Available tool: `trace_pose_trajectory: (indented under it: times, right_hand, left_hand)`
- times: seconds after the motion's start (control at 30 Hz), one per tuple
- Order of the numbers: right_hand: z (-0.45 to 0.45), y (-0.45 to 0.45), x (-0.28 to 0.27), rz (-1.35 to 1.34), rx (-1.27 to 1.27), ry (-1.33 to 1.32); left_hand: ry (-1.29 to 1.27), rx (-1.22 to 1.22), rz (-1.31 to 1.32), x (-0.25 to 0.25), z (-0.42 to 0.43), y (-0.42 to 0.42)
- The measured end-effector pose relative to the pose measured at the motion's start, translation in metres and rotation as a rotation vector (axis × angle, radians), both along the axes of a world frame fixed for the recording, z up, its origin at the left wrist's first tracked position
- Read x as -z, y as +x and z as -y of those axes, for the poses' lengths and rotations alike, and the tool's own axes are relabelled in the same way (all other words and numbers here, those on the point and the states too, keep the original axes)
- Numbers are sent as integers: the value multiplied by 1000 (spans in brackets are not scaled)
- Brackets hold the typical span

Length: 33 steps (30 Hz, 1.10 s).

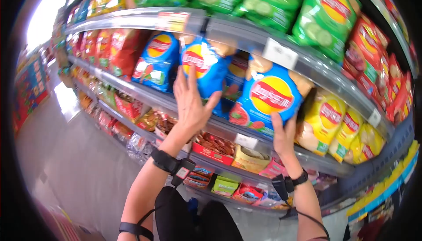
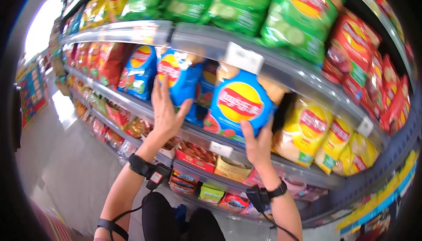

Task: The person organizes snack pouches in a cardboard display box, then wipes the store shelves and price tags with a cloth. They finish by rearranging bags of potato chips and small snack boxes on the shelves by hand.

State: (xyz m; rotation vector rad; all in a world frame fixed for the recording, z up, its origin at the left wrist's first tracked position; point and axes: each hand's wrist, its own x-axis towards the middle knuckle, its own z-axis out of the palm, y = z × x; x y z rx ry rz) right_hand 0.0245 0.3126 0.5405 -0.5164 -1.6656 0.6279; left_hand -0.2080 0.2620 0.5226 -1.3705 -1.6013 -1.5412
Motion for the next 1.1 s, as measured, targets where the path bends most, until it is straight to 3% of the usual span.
trace_pose_trajectory:
  times: [0.2, 0.33, 0.4, 0.53, 0.6, 0.67, 0.8, 1.1]
  right_hand:
    - [-3, 1, -3, 0, -62, 53]
    - [-6, -1, -3, -88, -132, -6]
    - [-4, 0, -2, -89, -157, -11]
    - [-8, 4, 2, -74, -197, 16]
    - [-8, 4, 2, -82, -208, -8]
    - [-6, 3, -1, -89, -223, -26]
    - [-6, 8, -14, -127, -302, -178]
    - [-29, -4, -77, -318, -297, -264]
  left_hand:
    - [105, -80, -66, 6, -3, 10]
    - [249, 126, -405, 13, 6, 39]
    - [308, 409, -364, 16, -7, 59]
    - [-5, 621, 141, 15, -18, 76]
    - [53, 574, 80, 12, -22, 76]
    - [-144, 424, 104, 9, -21, 78]
    - [-63, 306, 61, 15, -27, 82]
    - [-19, 267, 28, 21, -28, 82]
